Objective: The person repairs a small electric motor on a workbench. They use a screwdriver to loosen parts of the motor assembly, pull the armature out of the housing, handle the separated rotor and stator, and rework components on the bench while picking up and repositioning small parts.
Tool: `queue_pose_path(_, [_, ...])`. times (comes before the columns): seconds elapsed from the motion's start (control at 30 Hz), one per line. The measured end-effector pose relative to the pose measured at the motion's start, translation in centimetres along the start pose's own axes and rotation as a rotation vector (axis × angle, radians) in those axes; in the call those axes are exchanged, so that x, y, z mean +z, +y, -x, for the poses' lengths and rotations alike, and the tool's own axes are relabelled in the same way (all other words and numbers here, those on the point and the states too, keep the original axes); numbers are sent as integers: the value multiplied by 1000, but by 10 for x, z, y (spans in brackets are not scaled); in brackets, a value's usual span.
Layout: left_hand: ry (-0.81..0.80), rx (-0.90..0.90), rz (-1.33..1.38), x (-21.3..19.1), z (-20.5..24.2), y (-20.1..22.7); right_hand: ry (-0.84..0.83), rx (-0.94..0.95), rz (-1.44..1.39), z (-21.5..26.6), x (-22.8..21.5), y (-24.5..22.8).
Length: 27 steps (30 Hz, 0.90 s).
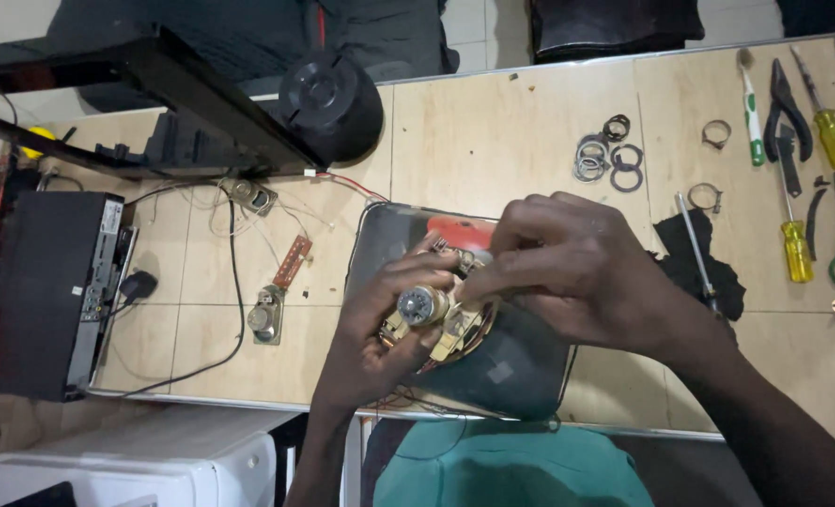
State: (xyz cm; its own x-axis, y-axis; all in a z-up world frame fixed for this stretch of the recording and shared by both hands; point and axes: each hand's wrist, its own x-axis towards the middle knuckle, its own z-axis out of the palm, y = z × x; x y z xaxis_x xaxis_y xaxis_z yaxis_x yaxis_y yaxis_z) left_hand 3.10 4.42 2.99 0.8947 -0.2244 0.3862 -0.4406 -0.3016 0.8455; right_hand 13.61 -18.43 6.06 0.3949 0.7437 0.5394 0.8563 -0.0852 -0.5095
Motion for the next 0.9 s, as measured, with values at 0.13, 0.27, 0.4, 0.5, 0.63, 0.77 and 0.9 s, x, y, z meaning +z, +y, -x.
queue_pose_path(0.13, [7,-4,47,0,-2,2,21,22,20,4,9,-2])
queue_pose_path(0.27, [17,-4,57,2,0,-1,37,63,-15,5,17,-8])
queue_pose_path(0.4, [48,54,49,4,-4,2,25,41,241,8,15,-20])
queue_pose_path(0.5, [1,25,23,2,0,0,-51,51,307,7,14,-33])
queue_pose_path(0.63, [10,35,35,2,-1,3,-54,150,177,-1,12,-29])
queue_pose_path(0.77, [13,39,32,1,-2,1,-104,269,-89,-3,9,-20])
queue_pose_path(0.9, [-5,44,34,-1,-3,1,-123,323,-156,-7,4,-24])
